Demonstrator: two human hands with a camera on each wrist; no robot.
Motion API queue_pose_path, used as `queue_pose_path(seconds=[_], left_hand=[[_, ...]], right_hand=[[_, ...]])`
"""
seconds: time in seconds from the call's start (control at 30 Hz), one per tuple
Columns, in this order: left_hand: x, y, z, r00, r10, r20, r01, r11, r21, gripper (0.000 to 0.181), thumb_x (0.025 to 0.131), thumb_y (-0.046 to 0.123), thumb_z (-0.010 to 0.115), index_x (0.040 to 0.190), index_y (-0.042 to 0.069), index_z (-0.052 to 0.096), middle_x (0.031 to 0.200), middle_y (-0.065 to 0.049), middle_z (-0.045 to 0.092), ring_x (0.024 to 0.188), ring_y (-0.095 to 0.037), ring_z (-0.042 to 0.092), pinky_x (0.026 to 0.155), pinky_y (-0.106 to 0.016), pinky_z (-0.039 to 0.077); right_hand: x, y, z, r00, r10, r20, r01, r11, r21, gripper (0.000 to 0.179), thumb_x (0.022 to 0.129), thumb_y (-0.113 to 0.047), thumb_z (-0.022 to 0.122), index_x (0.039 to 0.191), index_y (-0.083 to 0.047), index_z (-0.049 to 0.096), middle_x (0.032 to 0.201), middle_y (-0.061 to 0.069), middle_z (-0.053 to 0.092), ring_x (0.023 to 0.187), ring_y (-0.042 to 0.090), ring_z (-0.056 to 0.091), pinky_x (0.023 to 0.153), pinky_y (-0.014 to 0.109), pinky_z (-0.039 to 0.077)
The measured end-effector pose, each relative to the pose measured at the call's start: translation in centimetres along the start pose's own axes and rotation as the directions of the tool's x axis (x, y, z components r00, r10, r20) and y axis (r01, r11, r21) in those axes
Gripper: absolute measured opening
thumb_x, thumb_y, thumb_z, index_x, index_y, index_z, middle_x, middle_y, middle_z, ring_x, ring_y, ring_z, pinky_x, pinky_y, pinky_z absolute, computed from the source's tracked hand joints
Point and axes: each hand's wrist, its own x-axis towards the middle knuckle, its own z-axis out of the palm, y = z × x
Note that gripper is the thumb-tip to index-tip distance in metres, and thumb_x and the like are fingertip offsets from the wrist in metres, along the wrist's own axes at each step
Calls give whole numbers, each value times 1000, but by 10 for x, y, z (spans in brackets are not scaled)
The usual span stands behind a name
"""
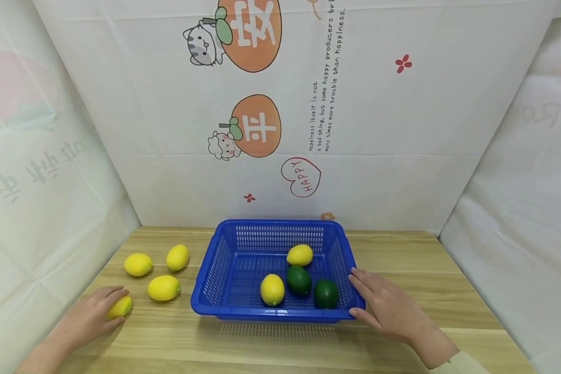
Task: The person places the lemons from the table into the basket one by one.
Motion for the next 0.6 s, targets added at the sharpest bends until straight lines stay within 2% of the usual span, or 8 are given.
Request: queue_pose_path(seconds=[0.23,0.47,0.6], left_hand=[[0,0,-2,1000,7,-16,-7,1000,7,57,57,16,91,104,-3,67,103,-23,65,92,-40,63,76,-53,55],[0,-4,-1,996,53,-68,-52,998,24,58,54,19,91,102,-3,67,100,-22,65,90,-39,63,72,-53,55],[2,-3,-5,997,48,-58,-46,998,34,58,56,20,92,103,-3,67,102,-22,65,93,-39,63,74,-53,55]], right_hand=[[0,-1,-1,1000,-7,-10,7,1000,1,60,88,-39,68,128,5,58,132,21,56,115,36,58,88,52,52],[0,0,-1,1000,-3,-5,3,1000,1,60,88,-39,68,129,4,58,133,20,56,115,35,58,88,53,52],[0,-1,-1,1000,-7,-6,7,1000,8,60,89,-39,68,129,5,58,133,21,56,115,36,58,88,52,53]])
